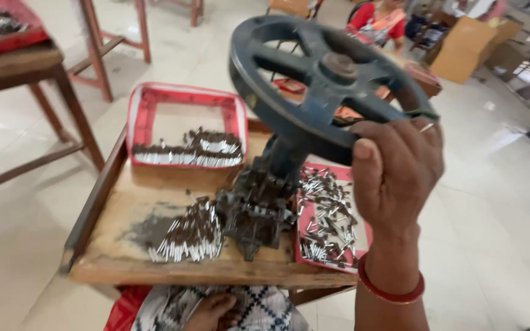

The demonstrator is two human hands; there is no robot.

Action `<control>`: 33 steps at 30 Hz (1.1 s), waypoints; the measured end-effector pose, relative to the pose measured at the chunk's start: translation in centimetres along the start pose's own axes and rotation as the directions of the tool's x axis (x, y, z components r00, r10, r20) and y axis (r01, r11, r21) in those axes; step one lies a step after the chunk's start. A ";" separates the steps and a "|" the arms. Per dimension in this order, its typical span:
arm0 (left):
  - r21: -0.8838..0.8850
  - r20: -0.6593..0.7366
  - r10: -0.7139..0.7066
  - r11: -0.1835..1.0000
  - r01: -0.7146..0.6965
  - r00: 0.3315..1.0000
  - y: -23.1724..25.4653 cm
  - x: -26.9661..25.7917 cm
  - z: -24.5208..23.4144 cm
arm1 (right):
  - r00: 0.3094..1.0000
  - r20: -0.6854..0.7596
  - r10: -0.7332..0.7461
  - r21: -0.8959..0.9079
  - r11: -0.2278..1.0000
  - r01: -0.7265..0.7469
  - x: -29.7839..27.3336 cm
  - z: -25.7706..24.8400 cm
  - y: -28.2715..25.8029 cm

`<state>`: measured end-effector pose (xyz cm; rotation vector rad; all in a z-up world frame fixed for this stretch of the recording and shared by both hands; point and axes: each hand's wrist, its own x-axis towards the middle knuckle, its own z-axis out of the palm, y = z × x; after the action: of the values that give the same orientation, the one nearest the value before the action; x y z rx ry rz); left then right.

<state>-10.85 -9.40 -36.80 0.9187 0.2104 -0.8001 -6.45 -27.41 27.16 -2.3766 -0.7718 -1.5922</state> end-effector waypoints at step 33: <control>0.955 -0.203 0.881 0.082 0.284 0.428 28.7 -19.7 8.7 | 0.994 -0.100 0.042 -0.113 0.992 -0.053 -0.8 1.8 -0.9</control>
<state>-6.05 4.20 -3.87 2.6039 0.2426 0.3802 -5.69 -26.10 25.54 -2.3547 -0.6155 -1.7638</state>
